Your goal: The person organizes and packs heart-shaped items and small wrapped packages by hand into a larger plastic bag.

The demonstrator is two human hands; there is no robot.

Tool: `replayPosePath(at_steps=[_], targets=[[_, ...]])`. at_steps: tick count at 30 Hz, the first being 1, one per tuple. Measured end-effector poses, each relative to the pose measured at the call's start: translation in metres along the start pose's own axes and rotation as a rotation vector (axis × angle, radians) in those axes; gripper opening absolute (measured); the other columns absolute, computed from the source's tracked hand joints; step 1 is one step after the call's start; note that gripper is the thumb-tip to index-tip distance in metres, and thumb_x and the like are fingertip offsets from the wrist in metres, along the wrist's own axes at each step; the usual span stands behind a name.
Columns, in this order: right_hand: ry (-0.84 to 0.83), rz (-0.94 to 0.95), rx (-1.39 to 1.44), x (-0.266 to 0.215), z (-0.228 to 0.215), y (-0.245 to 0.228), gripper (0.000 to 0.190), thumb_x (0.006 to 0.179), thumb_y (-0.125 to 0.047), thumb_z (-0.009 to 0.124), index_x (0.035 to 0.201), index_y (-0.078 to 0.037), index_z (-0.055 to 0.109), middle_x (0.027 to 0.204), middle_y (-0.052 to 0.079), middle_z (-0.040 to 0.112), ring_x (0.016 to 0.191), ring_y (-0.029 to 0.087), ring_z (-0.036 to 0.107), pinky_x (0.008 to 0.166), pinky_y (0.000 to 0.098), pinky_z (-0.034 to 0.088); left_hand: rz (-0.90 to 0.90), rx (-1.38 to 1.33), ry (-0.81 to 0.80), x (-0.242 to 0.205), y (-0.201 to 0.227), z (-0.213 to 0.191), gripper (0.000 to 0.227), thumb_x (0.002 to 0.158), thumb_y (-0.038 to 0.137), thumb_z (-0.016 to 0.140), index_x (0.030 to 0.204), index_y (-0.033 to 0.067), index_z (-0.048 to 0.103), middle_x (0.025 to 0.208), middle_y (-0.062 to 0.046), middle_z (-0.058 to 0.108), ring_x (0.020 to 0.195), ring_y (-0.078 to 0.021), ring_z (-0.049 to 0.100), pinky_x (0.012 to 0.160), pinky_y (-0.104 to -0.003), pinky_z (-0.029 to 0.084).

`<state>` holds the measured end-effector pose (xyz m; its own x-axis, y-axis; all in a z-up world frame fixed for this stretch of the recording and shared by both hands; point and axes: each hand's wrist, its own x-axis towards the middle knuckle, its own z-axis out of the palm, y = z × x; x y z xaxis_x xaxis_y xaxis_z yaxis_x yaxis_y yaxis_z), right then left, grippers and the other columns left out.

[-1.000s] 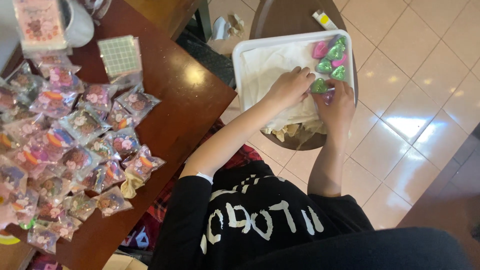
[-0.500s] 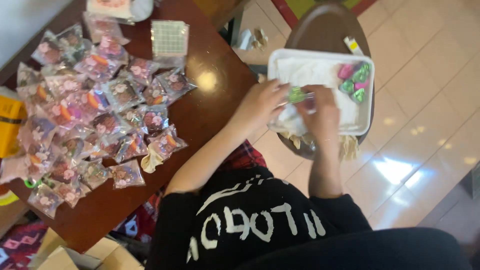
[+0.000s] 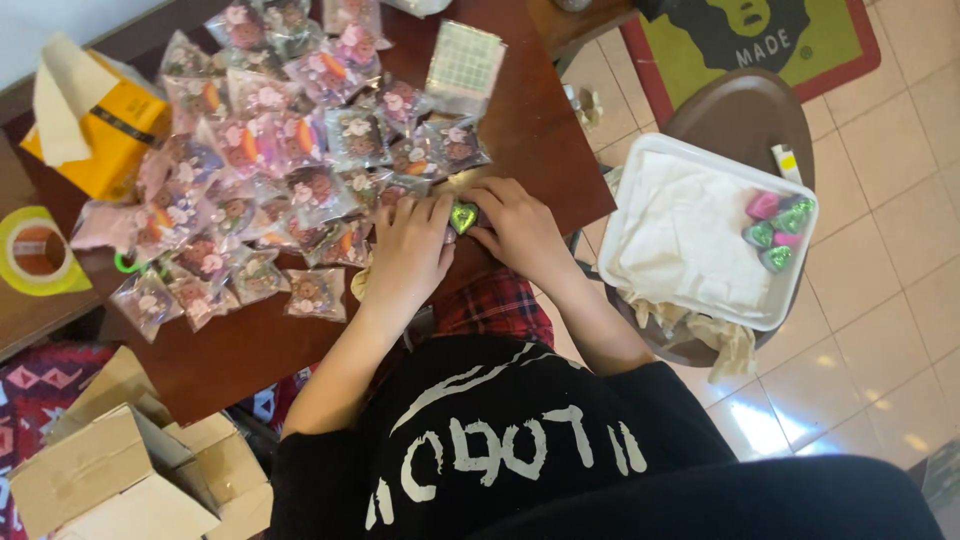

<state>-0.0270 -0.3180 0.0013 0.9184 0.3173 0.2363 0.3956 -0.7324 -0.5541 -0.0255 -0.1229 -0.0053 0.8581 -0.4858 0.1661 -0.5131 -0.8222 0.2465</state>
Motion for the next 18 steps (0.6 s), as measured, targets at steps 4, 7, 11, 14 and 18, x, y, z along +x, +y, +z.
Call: replayPosePath(at_steps=[4,7,11,14,18], targets=[[-0.016,0.013,0.088,0.001,-0.007,-0.004,0.063,0.078,-0.012,0.084,0.135,-0.01,0.059,0.132,0.012,0.062,0.122,0.035,0.061,0.097,0.0431,0.053,0.009,-0.077,-0.052,0.006,0.003,-0.015,0.083,0.074,0.021,0.083,0.147,0.0038,0.048,0.118,-0.012,0.064,0.117,-0.0307,0.055,0.099,-0.049,0.038],[-0.043,0.063,0.154,-0.009,-0.02,0.002,0.073,0.077,-0.012,0.084,0.142,-0.009,0.052,0.139,0.015,0.059,0.128,0.038,0.057,0.102,0.044,0.051,-0.007,-0.075,-0.094,0.015,0.016,-0.024,0.093,0.068,0.029,0.087,0.148,0.0079,0.045,0.126,-0.012,0.061,0.12,-0.0288,0.054,0.1,-0.049,0.038],[-0.003,0.109,0.181,-0.032,-0.039,0.013,0.074,0.078,-0.014,0.085,0.144,-0.008,0.051,0.145,0.017,0.056,0.135,0.038,0.054,0.108,0.0441,0.048,0.11,-0.078,-0.004,0.033,0.039,-0.027,0.088,0.077,0.035,0.085,0.15,0.0064,0.045,0.136,-0.013,0.055,0.123,-0.0293,0.053,0.101,-0.05,0.038],[0.066,0.154,0.215,-0.058,-0.059,0.028,0.073,0.08,-0.013,0.085,0.144,-0.007,0.051,0.148,0.018,0.054,0.138,0.038,0.052,0.113,0.0444,0.046,0.22,-0.116,0.022,0.054,0.067,-0.02,0.081,0.083,0.034,0.082,0.15,0.0063,0.046,0.139,-0.013,0.053,0.126,-0.0285,0.053,0.104,-0.05,0.038],[0.267,0.345,0.169,-0.12,-0.084,0.084,0.067,0.085,-0.009,0.084,0.144,-0.006,0.052,0.148,0.018,0.058,0.142,0.036,0.053,0.119,0.0434,0.042,0.36,-0.221,0.048,0.076,0.114,0.01,0.076,0.086,0.036,0.081,0.147,0.0061,0.048,0.141,-0.012,0.052,0.126,-0.0288,0.053,0.105,-0.05,0.038]])
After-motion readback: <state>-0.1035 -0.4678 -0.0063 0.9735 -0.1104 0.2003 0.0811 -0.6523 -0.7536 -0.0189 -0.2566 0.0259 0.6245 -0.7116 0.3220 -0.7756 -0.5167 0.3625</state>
